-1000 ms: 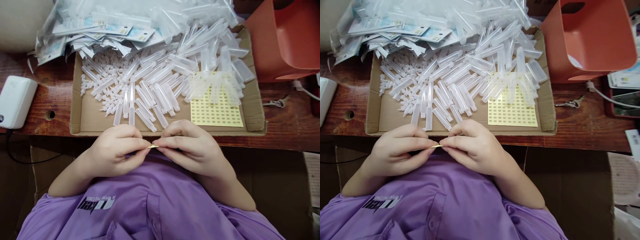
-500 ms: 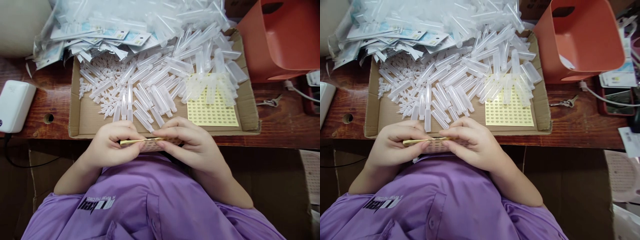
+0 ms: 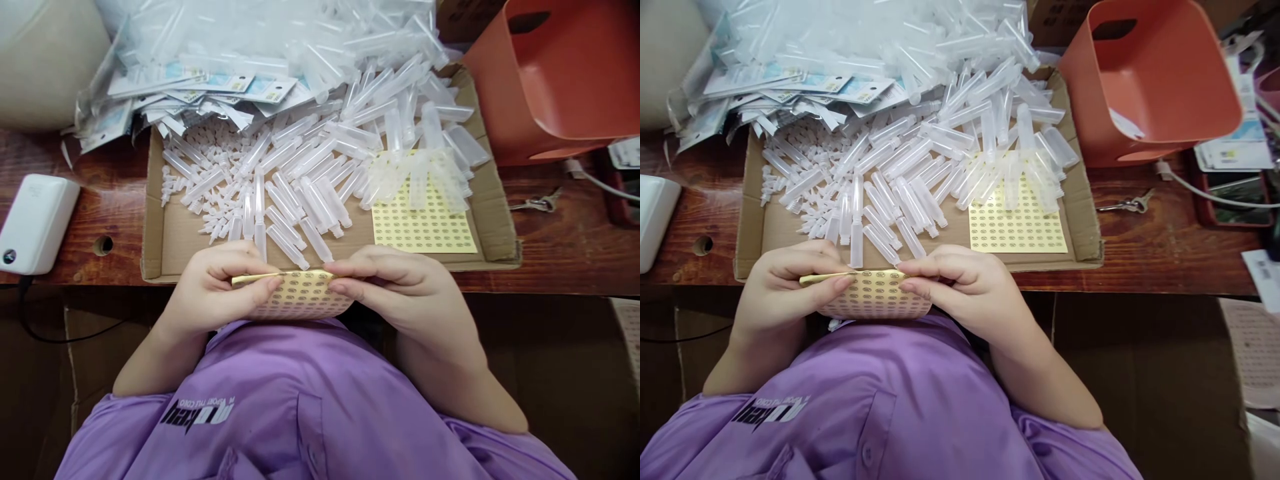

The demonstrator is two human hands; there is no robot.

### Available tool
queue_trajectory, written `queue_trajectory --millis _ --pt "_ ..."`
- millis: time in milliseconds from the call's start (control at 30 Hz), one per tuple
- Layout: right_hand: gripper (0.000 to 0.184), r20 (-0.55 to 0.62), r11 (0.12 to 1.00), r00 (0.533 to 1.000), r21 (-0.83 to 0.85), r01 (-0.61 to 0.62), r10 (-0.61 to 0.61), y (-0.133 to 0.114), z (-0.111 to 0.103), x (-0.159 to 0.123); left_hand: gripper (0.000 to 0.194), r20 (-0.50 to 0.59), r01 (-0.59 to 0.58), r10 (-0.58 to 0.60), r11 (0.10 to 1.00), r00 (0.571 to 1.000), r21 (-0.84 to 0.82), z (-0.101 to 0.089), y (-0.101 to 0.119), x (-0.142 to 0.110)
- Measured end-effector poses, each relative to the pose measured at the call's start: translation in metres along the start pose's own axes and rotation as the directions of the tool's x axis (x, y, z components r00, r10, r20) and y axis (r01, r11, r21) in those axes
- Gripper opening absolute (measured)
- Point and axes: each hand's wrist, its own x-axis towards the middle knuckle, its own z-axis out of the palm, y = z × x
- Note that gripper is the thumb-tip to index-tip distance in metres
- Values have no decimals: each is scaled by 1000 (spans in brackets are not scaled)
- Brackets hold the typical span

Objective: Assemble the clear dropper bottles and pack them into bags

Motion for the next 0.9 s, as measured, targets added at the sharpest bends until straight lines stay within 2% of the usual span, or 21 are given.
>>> queue_trajectory --millis 133,267,300,433,533,633,767,900 --pt "15 -2 995 998 78 -67 67 -3 1 3 18 -13 -48 48 999 999 18 -3 0 -2" --pt "4 24 991 997 115 -71 69 -2 -1 6 21 -45 -20 18 1000 999 -23 -3 -1 -6" --pt "4 24 991 998 119 -60 57 1 -1 7 22 -60 -4 2 999 998 -41 -2 -1 -7" --pt "33 58 964 998 260 -48 34 13 1 4 22 -173 9 -29 994 985 -113 4 -1 -8" --pt "27 22 942 1000 336 2 -10 16 3 0 20 -227 11 -40 992 973 -128 8 0 -8" --pt "23 -16 942 999 333 -36 44 9 5 -3 20 -194 -2 -17 995 981 -97 6 1 -7" --pt "22 7 914 991 387 -125 132 0 4 -6 21 -127 -37 33 999 991 -28 1 0 -8" --pt "23 13 876 978 443 -190 206 1 3 -6 20 -138 -33 28 999 990 -36 2 0 -9"
